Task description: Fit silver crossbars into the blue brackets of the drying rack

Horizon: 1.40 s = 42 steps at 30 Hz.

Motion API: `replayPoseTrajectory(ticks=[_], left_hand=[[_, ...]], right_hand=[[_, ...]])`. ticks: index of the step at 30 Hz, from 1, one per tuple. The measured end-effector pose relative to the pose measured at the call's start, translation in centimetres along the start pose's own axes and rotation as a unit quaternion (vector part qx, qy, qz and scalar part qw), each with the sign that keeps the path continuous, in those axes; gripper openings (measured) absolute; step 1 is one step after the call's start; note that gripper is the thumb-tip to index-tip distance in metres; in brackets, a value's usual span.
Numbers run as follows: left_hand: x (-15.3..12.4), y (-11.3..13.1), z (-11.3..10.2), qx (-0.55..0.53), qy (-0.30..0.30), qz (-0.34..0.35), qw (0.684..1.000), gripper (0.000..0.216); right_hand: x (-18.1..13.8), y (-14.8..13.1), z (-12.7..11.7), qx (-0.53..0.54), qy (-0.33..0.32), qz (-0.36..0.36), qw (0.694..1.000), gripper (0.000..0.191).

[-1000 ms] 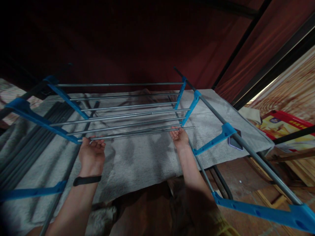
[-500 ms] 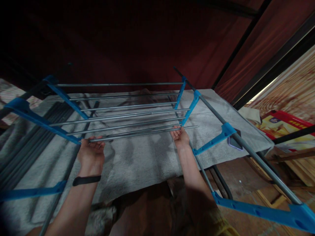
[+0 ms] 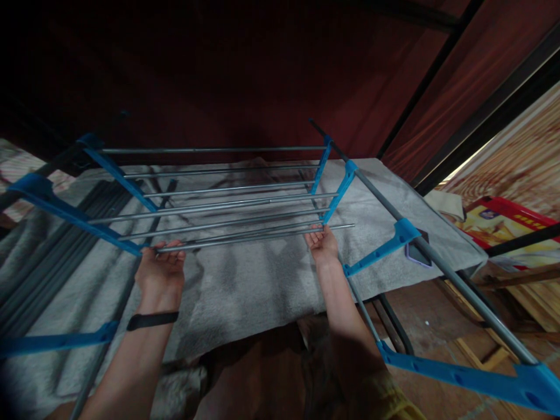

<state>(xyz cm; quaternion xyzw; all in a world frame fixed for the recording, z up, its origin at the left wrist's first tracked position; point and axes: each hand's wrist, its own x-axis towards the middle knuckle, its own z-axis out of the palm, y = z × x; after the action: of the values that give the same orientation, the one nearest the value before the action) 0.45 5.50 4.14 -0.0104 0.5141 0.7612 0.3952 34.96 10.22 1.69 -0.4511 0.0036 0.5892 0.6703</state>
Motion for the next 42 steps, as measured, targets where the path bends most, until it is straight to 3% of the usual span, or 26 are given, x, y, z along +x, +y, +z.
replayPoseTrajectory(ticks=[22, 42], left_hand=[[-0.1, -0.7, 0.2, 0.018, -0.040, -0.022, 0.999, 0.038], [-1.1, -1.4, 0.3, 0.042, -0.097, -0.021, 0.994, 0.021]], right_hand=[[0.1, 0.1, 0.0, -0.005, 0.004, -0.002, 1.000, 0.026], [0.0, 0.3, 0.2, -0.012, -0.015, 0.000, 1.000, 0.030]])
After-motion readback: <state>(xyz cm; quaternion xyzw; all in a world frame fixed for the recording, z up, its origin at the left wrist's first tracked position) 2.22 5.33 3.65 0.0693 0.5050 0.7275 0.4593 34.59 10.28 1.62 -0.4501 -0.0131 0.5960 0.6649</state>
